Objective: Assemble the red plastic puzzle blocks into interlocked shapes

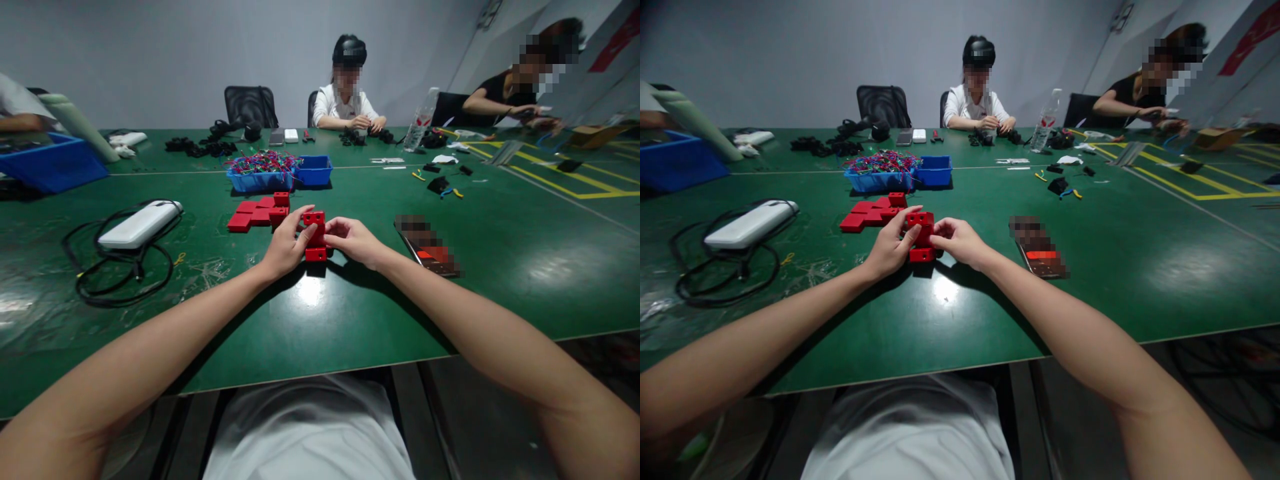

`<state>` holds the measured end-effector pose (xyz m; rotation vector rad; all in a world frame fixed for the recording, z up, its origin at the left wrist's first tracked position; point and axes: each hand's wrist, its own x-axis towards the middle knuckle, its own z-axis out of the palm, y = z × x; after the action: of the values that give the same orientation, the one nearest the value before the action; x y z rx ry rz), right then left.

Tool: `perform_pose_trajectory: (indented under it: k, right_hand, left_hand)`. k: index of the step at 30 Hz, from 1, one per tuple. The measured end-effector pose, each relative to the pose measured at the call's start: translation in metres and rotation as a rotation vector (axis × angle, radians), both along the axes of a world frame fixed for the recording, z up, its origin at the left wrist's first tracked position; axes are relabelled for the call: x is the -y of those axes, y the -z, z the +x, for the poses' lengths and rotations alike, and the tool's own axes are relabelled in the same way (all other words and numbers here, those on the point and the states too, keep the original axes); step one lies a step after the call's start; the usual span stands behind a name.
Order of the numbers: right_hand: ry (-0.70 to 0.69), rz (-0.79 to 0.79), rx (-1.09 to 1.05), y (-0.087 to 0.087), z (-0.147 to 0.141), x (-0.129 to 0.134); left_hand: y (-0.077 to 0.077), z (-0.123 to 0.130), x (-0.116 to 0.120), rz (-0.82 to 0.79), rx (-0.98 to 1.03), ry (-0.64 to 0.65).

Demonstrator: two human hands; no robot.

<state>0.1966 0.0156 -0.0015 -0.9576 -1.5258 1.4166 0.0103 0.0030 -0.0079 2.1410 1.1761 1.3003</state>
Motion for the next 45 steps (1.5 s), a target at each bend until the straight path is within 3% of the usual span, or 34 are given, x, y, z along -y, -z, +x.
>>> perform_pose_trajectory:
  k: [6, 12, 20, 30, 45]
  right_hand:
    - [0.137, -0.007, -0.021, 0.003, -0.003, -0.001]
    - [0.155, 0.0, -0.021, 0.003, -0.002, 0.0]
    - [0.147, -0.029, -0.047, 0.001, -0.002, -0.001]
    - [0.164, -0.179, -0.029, -0.008, -0.001, 0.003]
    - [0.12, -0.098, 0.04, -0.006, 0.002, 0.002]
  left_hand:
    - [0.004, 0.0, -0.005, -0.164, -0.077, 0.007]
    - [0.006, 0.0, -0.01, -0.23, -0.132, 0.079]
    - [0.001, 0.0, -0.005, -0.211, -0.109, 0.074]
    - [0.0, 0.001, -0.004, -0.246, -0.044, 0.108]
    - [-0.001, 0.001, -0.003, -0.202, -0.133, 0.101]
